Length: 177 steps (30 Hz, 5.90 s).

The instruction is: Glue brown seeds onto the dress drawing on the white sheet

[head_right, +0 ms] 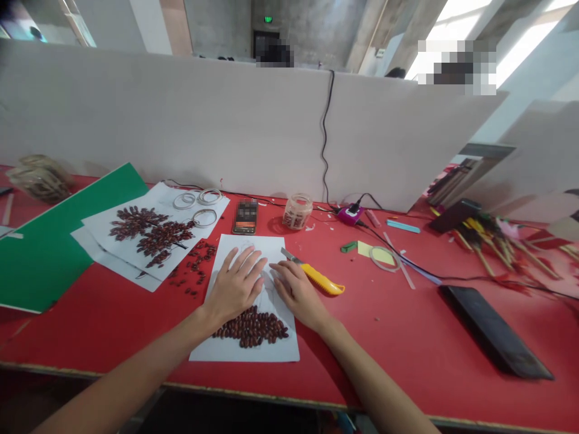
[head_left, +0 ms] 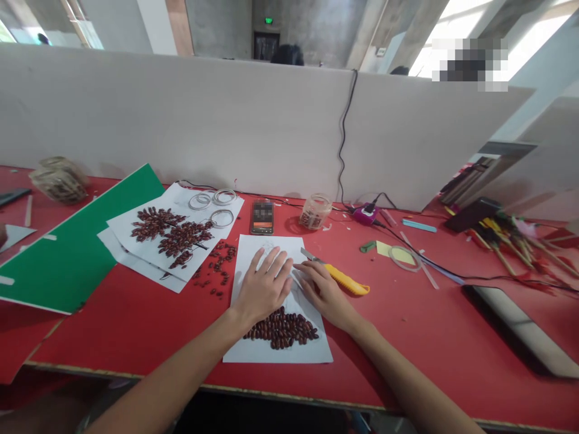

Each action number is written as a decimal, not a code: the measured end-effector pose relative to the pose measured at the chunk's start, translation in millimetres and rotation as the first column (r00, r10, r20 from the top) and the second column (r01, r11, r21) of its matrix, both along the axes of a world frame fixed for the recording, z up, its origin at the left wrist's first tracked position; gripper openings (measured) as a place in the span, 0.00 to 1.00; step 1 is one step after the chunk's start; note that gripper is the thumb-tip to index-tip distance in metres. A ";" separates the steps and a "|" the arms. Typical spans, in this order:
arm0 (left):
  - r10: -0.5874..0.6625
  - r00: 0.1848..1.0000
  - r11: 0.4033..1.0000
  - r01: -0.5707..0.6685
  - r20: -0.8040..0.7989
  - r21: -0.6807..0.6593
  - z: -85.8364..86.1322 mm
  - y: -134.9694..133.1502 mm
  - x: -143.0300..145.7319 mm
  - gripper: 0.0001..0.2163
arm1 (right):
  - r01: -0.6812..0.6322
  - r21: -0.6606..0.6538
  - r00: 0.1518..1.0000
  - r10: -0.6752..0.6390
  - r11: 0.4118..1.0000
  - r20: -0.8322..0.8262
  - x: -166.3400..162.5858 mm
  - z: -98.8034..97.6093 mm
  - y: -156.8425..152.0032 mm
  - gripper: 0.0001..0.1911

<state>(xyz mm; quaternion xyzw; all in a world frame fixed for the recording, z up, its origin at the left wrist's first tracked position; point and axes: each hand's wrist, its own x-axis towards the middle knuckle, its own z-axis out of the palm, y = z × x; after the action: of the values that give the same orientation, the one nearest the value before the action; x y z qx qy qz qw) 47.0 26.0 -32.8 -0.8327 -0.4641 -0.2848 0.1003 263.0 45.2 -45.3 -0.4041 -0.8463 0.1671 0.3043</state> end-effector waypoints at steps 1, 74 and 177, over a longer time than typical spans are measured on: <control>0.002 0.999 1.000 -0.002 0.039 -0.001 4.0 1.0 -4.6 0.17 | -0.003 0.010 1.000 0.003 1.000 0.016 -0.6 -0.8 -0.1 0.18; 0.382 0.413 0.496 0.664 0.827 -0.560 -0.2 27.8 -43.6 0.21 | 0.010 0.288 0.998 0.009 0.957 -0.064 -51.2 4.9 5.4 0.09; 0.445 0.183 0.546 0.720 0.877 -0.427 -12.2 29.7 -21.2 0.22 | 0.034 0.043 0.934 -0.016 0.998 -0.356 -59.3 11.3 2.5 0.09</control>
<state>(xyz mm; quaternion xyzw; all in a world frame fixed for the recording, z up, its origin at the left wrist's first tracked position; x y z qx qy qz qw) 25.8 55.7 -44.9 -0.4308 -0.3865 -0.4952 -0.6479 203.6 47.7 -33.9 -0.3706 -0.7760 0.2127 0.4639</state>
